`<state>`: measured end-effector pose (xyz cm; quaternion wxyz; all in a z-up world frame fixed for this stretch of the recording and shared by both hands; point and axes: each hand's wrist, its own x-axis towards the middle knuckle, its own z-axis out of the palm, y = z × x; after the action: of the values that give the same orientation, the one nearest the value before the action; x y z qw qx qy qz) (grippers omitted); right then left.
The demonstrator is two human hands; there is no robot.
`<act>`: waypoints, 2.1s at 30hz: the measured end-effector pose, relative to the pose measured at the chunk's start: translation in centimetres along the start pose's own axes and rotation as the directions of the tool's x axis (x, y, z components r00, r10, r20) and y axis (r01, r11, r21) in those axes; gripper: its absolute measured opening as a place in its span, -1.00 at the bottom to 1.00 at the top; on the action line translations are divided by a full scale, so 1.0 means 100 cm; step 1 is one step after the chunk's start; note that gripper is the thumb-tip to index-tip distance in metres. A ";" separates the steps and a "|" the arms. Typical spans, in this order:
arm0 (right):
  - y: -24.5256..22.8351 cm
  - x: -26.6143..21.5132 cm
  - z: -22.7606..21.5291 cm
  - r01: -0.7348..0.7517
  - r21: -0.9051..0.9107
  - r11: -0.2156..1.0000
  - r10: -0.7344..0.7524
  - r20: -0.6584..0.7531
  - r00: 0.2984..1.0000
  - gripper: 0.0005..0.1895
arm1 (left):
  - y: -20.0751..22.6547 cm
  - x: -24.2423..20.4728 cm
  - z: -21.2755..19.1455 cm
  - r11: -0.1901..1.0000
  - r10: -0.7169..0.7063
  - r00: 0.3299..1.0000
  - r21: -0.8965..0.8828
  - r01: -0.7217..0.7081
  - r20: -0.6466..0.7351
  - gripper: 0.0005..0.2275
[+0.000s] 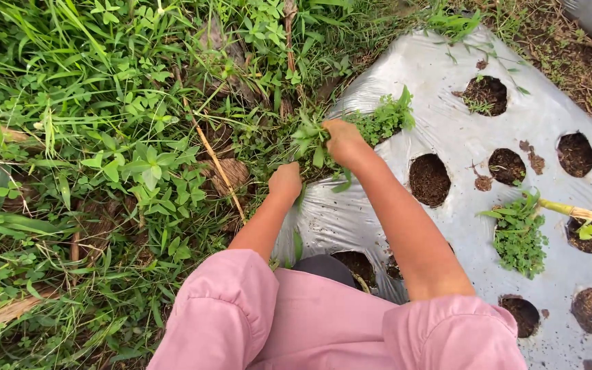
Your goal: Clearing weeds and plant debris from holes in a plastic-covered planting bed
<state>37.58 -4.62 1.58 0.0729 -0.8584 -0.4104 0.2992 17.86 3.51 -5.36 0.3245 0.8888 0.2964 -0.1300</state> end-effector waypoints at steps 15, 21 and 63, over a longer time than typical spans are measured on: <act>0.033 -0.003 0.157 0.211 -0.293 0.932 -0.317 -0.384 0.867 -0.95 | -0.031 0.005 0.019 0.689 -0.219 0.971 -0.691 0.220 0.092 -0.71; 0.068 0.009 0.175 0.122 0.017 0.992 -0.115 -0.236 0.965 -0.54 | -0.022 -0.016 0.008 0.544 -0.304 0.944 -0.791 0.281 0.126 -0.69; 0.057 -0.027 0.136 0.145 -0.298 0.943 -0.276 -0.461 0.843 -0.94 | -0.006 0.057 0.069 0.948 -0.162 0.985 -0.286 0.141 -0.052 -0.58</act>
<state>32.22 -12.01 -10.36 0.0992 -0.8577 -0.5045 0.0039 21.71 1.85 -13.28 0.4252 0.8125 0.3913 -0.0775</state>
